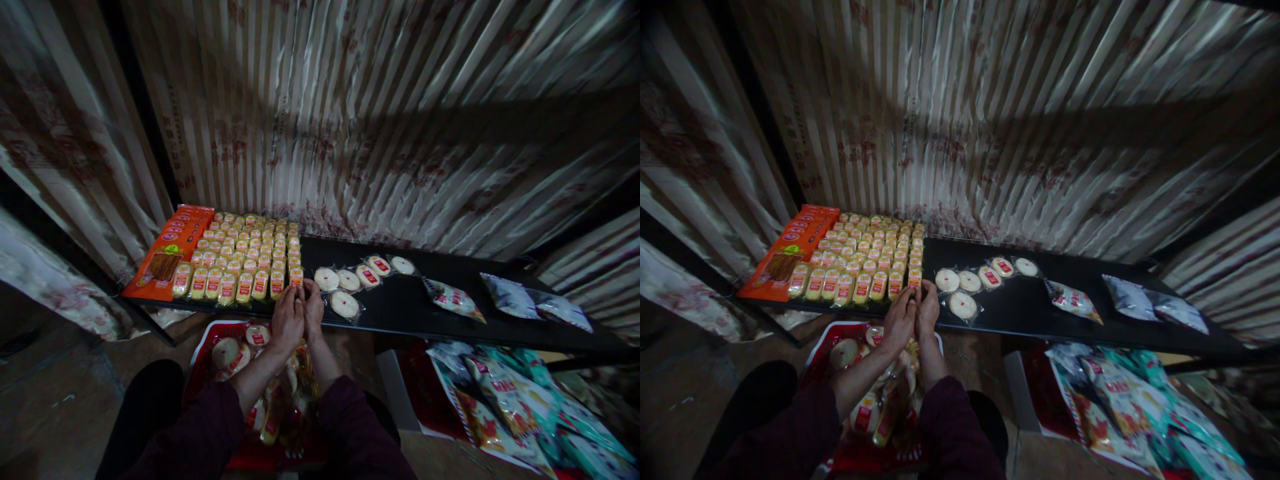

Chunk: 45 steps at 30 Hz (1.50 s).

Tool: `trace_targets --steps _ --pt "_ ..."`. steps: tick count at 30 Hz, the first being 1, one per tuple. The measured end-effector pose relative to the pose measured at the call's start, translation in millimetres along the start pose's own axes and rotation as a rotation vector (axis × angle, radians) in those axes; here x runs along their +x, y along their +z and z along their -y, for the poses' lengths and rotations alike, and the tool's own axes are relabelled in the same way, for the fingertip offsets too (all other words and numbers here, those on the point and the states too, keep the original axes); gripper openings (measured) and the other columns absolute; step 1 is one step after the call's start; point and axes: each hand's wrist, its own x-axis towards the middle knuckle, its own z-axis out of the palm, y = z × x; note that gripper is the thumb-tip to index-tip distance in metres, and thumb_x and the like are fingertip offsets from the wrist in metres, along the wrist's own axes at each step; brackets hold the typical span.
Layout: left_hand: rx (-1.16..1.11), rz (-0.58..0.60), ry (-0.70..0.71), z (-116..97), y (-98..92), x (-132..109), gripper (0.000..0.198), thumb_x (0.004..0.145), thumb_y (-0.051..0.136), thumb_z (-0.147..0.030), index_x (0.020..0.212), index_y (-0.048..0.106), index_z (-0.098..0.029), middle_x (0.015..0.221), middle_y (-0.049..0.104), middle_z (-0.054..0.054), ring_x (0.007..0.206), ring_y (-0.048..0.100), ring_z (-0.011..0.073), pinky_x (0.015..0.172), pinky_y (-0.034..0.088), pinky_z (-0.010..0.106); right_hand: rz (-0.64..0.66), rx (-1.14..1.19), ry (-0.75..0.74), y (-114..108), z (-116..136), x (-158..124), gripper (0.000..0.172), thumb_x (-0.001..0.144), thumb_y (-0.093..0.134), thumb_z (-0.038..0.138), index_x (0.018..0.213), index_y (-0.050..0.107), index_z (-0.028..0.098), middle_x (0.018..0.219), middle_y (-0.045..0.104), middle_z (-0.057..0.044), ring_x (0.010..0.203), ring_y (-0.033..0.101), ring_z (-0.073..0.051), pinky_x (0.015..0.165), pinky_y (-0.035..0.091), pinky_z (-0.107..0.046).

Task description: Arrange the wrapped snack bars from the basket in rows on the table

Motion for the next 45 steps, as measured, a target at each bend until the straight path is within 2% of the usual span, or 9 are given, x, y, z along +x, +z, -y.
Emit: trace_targets --steps 4,7,10,18,28,36,42,45 --pt "0.031 0.023 0.025 -3 -0.4 -1 0.046 0.088 0.036 -0.023 0.128 0.053 -0.010 0.140 0.049 0.014 0.132 0.042 0.0223 0.115 0.029 0.042 0.000 -0.019 0.014 1 -4 4 0.037 0.081 0.048 0.043 0.106 0.060 0.019 0.098 0.068 -0.008 0.086 0.062 -0.022 0.081 0.047 -0.034" --pt "0.031 0.042 0.056 -2 0.2 -1 0.046 0.089 0.036 -0.025 0.130 0.052 -0.012 0.141 0.049 0.012 0.133 0.041 0.0227 0.115 0.028 0.042 0.006 -0.036 0.013 3 -7 7 0.036 0.080 0.050 0.042 0.105 0.061 0.018 0.097 0.068 -0.008 0.086 0.062 -0.022 0.081 0.047 -0.034" --pt "0.021 0.057 0.050 0 2.2 -1 0.048 0.087 0.038 -0.024 0.131 0.052 -0.013 0.141 0.049 0.011 0.134 0.040 0.0222 0.116 0.027 0.041 0.034 -0.045 -0.030 4 -9 8 0.034 0.081 0.049 0.041 0.104 0.061 0.019 0.095 0.068 -0.007 0.085 0.062 -0.021 0.080 0.047 -0.033" --pt "0.062 0.099 0.081 1 3.8 -3 0.053 0.088 0.032 -0.026 0.135 0.047 -0.006 0.144 0.045 0.015 0.136 0.036 0.0239 0.117 0.025 0.041 0.039 -0.114 -0.106 6 -15 10 0.033 0.081 0.047 0.036 0.104 0.061 0.017 0.096 0.066 -0.009 0.089 0.059 -0.022 0.085 0.046 -0.036" --pt "0.064 0.147 0.050 -5 -0.6 -6 0.056 0.089 0.030 -0.030 0.139 0.041 -0.006 0.147 0.039 0.016 0.139 0.031 0.0236 0.118 0.021 0.040 0.084 -0.189 -0.110 7 -17 11 0.038 0.077 0.047 0.027 0.112 0.058 0.015 0.107 0.065 -0.011 0.100 0.057 -0.022 0.091 0.044 -0.036" --pt "0.052 0.148 0.078 -3 -0.3 -11 0.056 0.091 0.027 -0.032 0.139 0.040 -0.006 0.150 0.034 0.015 0.143 0.022 0.0232 0.119 0.018 0.043 0.057 -0.236 -0.101 7 -17 10 0.047 0.079 0.046 0.034 0.118 0.055 0.009 0.114 0.063 -0.016 0.107 0.056 -0.026 0.096 0.042 -0.040" --pt "0.044 0.120 0.047 1 4.2 -9 0.057 0.091 0.026 -0.032 0.139 0.040 -0.003 0.148 0.037 0.017 0.141 0.028 0.0228 0.118 0.019 0.041 0.123 -0.212 -0.105 5 -13 9 0.041 0.082 0.043 0.033 0.113 0.058 0.013 0.107 0.066 -0.013 0.097 0.060 -0.023 0.090 0.046 -0.037" --pt "0.045 0.134 0.035 -1 2.0 -9 0.057 0.091 0.027 -0.032 0.138 0.040 -0.003 0.148 0.037 0.017 0.141 0.026 0.0230 0.119 0.018 0.041 0.106 -0.201 -0.130 6 -18 9 0.043 0.081 0.043 0.034 0.115 0.057 0.012 0.109 0.065 -0.013 0.100 0.059 -0.023 0.092 0.046 -0.038"
